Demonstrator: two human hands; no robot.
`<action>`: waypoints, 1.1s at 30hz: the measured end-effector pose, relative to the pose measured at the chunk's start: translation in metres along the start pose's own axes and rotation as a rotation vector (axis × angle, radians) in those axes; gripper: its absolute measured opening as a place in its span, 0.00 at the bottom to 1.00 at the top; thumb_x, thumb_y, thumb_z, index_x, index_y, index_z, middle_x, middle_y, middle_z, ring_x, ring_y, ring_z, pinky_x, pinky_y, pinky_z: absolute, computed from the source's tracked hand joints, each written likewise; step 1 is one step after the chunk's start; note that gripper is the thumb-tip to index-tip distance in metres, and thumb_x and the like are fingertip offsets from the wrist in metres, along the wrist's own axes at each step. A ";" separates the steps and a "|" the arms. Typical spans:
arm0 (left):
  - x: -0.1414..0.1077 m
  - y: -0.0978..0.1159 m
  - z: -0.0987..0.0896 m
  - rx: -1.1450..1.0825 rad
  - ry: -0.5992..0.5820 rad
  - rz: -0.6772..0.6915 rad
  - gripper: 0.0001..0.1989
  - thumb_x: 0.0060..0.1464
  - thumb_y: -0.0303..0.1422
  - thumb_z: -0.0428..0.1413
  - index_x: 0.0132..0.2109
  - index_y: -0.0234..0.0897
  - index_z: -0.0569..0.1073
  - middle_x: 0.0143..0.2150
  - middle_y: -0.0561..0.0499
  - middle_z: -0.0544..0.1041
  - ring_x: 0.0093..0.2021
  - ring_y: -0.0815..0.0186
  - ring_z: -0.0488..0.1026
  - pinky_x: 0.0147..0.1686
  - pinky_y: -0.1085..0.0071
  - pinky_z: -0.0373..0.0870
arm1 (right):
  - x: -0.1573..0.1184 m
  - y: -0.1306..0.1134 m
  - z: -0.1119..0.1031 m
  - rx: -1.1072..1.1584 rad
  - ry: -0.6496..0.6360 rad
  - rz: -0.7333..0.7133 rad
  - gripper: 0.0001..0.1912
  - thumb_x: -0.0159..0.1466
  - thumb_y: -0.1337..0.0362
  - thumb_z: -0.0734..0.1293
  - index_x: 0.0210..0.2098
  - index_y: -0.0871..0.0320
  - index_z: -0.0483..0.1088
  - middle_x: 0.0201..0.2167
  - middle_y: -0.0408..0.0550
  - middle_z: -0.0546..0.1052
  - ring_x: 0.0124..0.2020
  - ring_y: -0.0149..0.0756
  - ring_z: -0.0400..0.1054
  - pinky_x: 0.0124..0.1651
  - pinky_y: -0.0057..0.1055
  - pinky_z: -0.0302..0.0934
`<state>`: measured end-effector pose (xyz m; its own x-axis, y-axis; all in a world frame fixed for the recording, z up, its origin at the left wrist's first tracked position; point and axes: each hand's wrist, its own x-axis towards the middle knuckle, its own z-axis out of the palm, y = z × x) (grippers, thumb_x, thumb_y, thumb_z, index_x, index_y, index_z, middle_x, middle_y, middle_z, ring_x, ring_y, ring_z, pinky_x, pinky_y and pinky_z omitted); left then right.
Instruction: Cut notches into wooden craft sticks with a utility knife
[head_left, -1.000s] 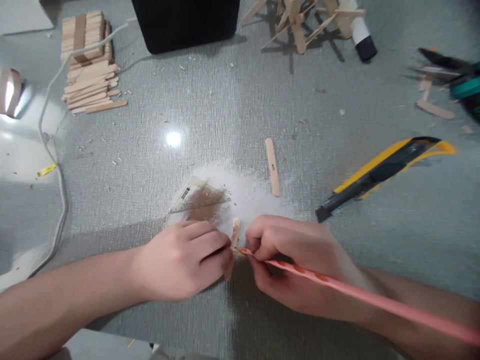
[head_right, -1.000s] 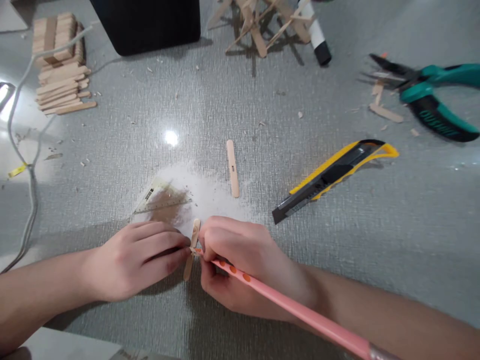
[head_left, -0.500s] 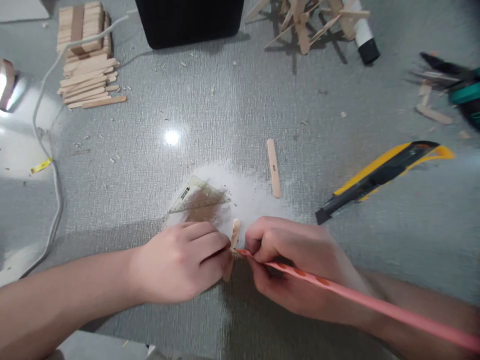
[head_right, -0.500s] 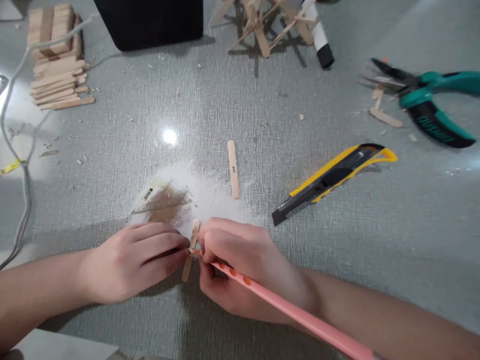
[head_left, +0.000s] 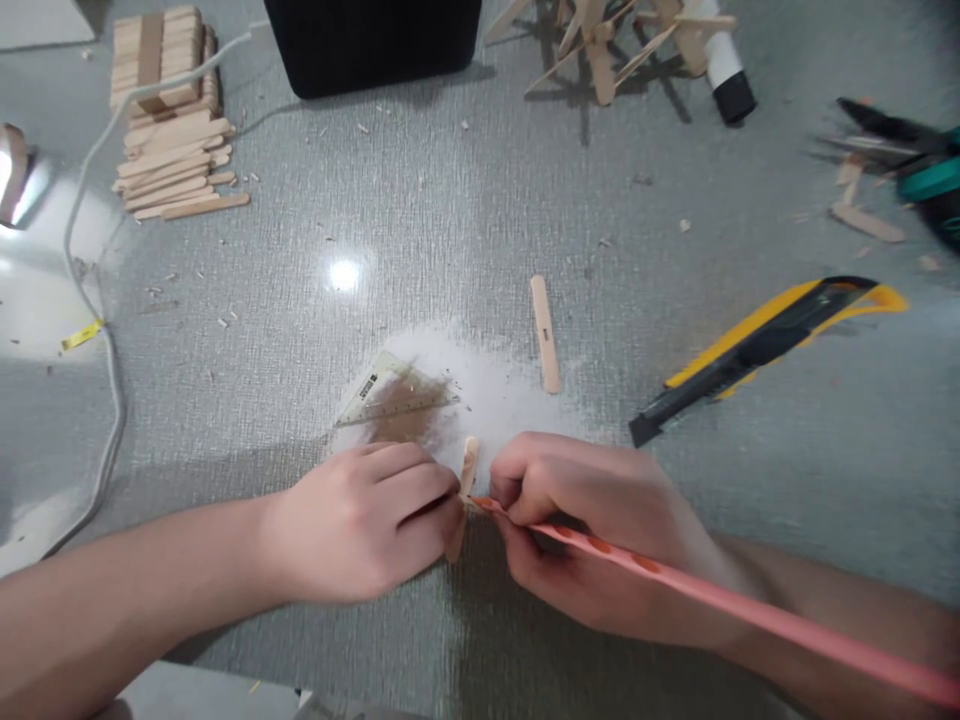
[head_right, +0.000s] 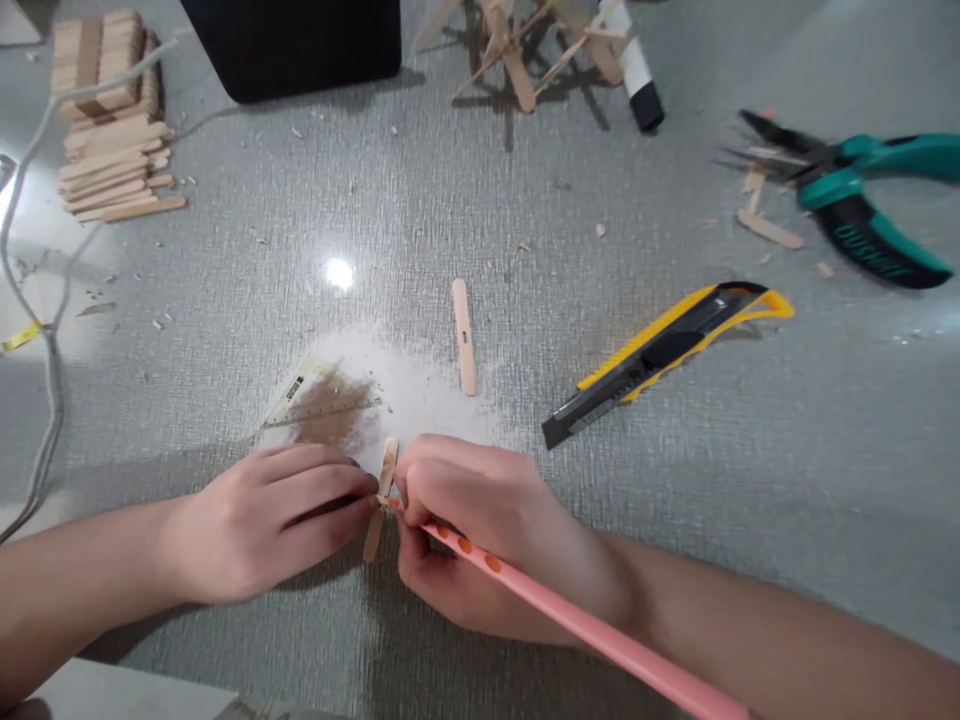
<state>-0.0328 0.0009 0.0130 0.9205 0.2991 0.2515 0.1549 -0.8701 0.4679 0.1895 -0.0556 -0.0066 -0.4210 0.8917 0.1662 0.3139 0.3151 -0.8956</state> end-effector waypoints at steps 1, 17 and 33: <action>0.000 0.000 0.000 -0.005 -0.001 -0.002 0.14 0.65 0.24 0.48 0.36 0.27 0.77 0.33 0.42 0.78 0.37 0.60 0.76 0.35 0.65 0.78 | 0.000 0.000 0.000 0.001 0.002 0.002 0.12 0.55 0.76 0.64 0.29 0.54 0.58 0.28 0.39 0.68 0.26 0.25 0.62 0.27 0.23 0.56; 0.000 0.000 -0.001 -0.028 -0.045 -0.009 0.14 0.67 0.24 0.46 0.40 0.28 0.76 0.34 0.41 0.78 0.39 0.60 0.76 0.36 0.65 0.78 | 0.003 -0.003 -0.001 -0.003 0.013 0.017 0.11 0.55 0.76 0.64 0.29 0.54 0.60 0.28 0.39 0.70 0.26 0.25 0.64 0.26 0.24 0.56; 0.000 0.002 0.000 -0.049 -0.068 -0.052 0.16 0.67 0.24 0.45 0.37 0.27 0.76 0.35 0.42 0.78 0.38 0.62 0.74 0.37 0.67 0.76 | 0.002 -0.002 0.001 -0.003 0.019 0.029 0.11 0.55 0.77 0.64 0.29 0.55 0.59 0.28 0.39 0.69 0.26 0.23 0.64 0.26 0.23 0.55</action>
<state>-0.0327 -0.0012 0.0144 0.9340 0.3151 0.1684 0.1874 -0.8334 0.5200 0.1871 -0.0550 -0.0047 -0.3955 0.9064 0.1481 0.3283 0.2901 -0.8989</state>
